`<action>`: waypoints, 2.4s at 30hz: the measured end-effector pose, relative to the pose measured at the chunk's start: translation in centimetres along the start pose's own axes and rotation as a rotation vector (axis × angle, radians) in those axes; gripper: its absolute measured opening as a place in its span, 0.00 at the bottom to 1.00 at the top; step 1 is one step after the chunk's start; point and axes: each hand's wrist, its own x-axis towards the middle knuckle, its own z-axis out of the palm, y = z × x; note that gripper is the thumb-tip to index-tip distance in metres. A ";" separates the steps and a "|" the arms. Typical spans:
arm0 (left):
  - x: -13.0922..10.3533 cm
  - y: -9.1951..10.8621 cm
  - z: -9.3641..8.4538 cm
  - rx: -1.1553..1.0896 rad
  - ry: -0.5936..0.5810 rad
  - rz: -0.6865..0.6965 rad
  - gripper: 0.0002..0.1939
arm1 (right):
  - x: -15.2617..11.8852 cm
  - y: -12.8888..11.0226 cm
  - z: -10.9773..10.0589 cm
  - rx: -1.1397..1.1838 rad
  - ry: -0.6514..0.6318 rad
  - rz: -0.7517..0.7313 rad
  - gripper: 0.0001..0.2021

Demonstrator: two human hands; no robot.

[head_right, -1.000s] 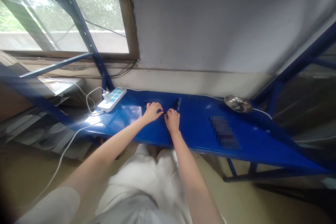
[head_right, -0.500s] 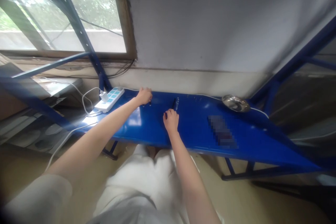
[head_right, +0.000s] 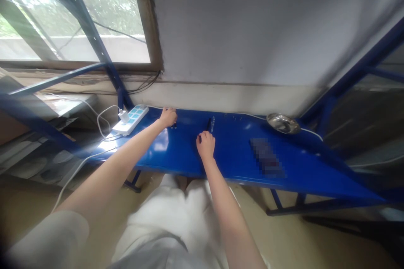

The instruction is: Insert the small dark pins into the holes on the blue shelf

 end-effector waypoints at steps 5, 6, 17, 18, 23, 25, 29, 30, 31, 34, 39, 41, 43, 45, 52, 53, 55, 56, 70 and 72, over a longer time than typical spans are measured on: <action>0.2 0.0 0.2 0.082 -0.021 -0.015 0.05 | 0.0 0.1 0.0 0.006 0.003 0.010 0.13; 0.2 0.0 0.2 0.085 -0.019 -0.015 0.06 | 0.0 0.2 0.1 0.009 0.003 0.009 0.13; 0.2 0.1 0.0 0.003 -0.019 -0.026 0.04 | 0.0 0.4 0.3 0.001 0.015 0.013 0.11; 0.1 0.0 0.0 -0.006 -0.017 -0.023 0.04 | 0.0 0.4 0.3 0.004 0.017 0.013 0.11; 0.0 0.2 -0.3 0.067 -0.047 -0.015 0.05 | 0.0 0.4 0.2 0.002 0.029 0.015 0.10; -0.1 0.4 -0.5 0.105 -0.063 -0.014 0.07 | 0.0 0.4 0.2 0.000 0.030 0.015 0.10; -0.2 0.5 -0.7 0.136 -0.084 -0.007 0.08 | 0.0 0.4 0.2 0.013 0.036 0.010 0.10; -0.2 0.4 -0.7 0.136 -0.093 -0.002 0.08 | 0.0 0.4 0.2 0.015 0.040 0.009 0.10; -0.2 0.4 -0.7 0.134 -0.101 0.002 0.09 | 0.0 0.4 0.2 0.015 0.045 0.007 0.10; 0.0 0.2 -0.7 0.131 -0.120 -0.003 0.10 | 0.0 0.5 0.4 0.007 0.058 0.004 0.09; 0.6 0.5 -0.9 0.126 -0.105 0.002 0.15 | 0.0 0.6 0.4 0.027 0.073 0.003 0.09; 0.8 1.2 -0.9 0.092 -0.034 0.055 0.16 | 0.0 0.6 0.4 0.036 0.080 0.013 0.09; 0.8 2.4 -0.7 0.037 0.066 0.152 0.17 | 0.0 0.6 0.4 0.027 0.092 0.041 0.09; 0.6 4.1 -0.3 -0.014 0.130 0.267 0.19 | 0.0 0.6 0.3 0.006 0.104 0.085 0.09; -0.6 9.5 2.8 0.027 0.001 0.355 0.32 | 0.0 0.6 0.2 -0.010 0.118 0.236 0.08; -0.5 9.9 3.2 0.034 -0.012 0.342 0.32 | 0.0 0.7 0.2 -0.009 0.129 0.260 0.09; -0.4 10.3 3.8 0.032 -0.024 0.308 0.31 | 0.0 0.7 0.3 -0.003 0.147 0.307 0.09; -0.3 10.5 4.0 0.027 -0.024 0.294 0.30 | 0.0 0.8 0.4 0.002 0.151 0.330 0.10; -0.1 11.3 6.0 -0.306 0.128 -0.024 0.11 | 1.3 1.9 1.3 -0.055 -0.130 0.515 0.19; -0.3 10.7 6.5 -0.385 0.121 -0.064 0.10 | 1.5 2.0 1.4 -0.079 -0.166 0.512 0.20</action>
